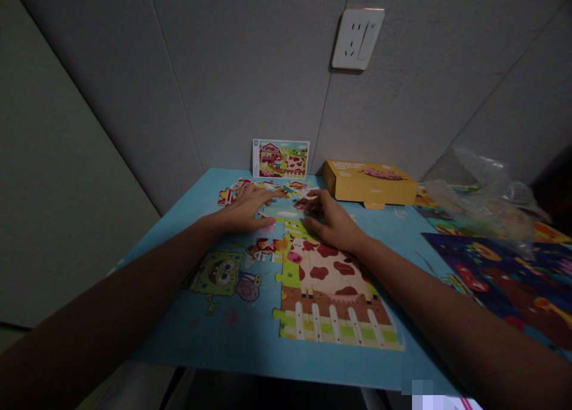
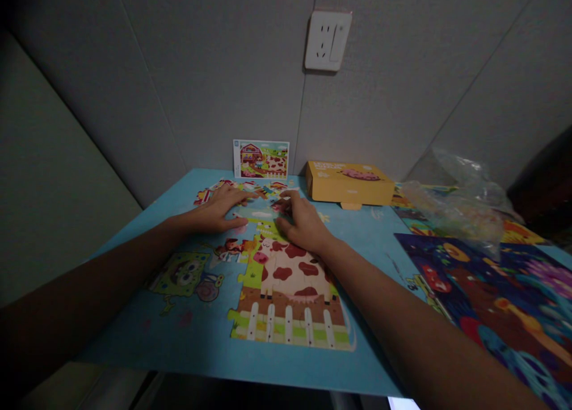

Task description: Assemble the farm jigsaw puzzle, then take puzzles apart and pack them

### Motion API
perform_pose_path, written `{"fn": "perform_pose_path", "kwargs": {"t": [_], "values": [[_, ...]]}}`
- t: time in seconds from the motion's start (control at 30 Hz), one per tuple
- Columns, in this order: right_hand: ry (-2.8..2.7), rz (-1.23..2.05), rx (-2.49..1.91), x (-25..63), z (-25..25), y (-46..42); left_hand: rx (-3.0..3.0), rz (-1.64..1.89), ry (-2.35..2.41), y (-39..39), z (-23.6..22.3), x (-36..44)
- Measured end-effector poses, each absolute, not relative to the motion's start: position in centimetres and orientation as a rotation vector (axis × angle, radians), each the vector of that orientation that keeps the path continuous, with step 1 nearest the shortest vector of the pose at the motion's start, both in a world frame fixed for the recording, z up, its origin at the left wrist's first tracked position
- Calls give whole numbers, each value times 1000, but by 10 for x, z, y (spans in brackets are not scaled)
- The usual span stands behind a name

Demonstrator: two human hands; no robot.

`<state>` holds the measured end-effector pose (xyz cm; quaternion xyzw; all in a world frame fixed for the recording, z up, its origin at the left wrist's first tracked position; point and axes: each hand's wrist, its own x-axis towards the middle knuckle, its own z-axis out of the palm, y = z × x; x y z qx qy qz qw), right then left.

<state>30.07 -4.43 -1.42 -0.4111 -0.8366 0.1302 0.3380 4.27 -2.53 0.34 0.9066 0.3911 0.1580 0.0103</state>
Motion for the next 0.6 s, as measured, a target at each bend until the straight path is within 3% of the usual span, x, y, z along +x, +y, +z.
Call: {"fn": "perform_pose_path", "kwargs": {"t": [0.13, 0.33, 0.4, 0.5, 0.6], "values": [[-2117, 224, -997, 298, -11, -49, 2906, 528, 1028, -28, 5, 45], [-2483, 69, -1006, 297, -6, -54, 2901, 476, 1066, -25, 1, 44], [-2486, 71, -1023, 296, -6, -54, 2860, 494, 1289, -25, 1, 43], [-2478, 73, -1014, 296, -5, -55, 2568, 508, 2006, -24, 3, 41], [-2468, 75, -1004, 296, -5, -55, 2124, 298, 2463, -23, 3, 36]]}}
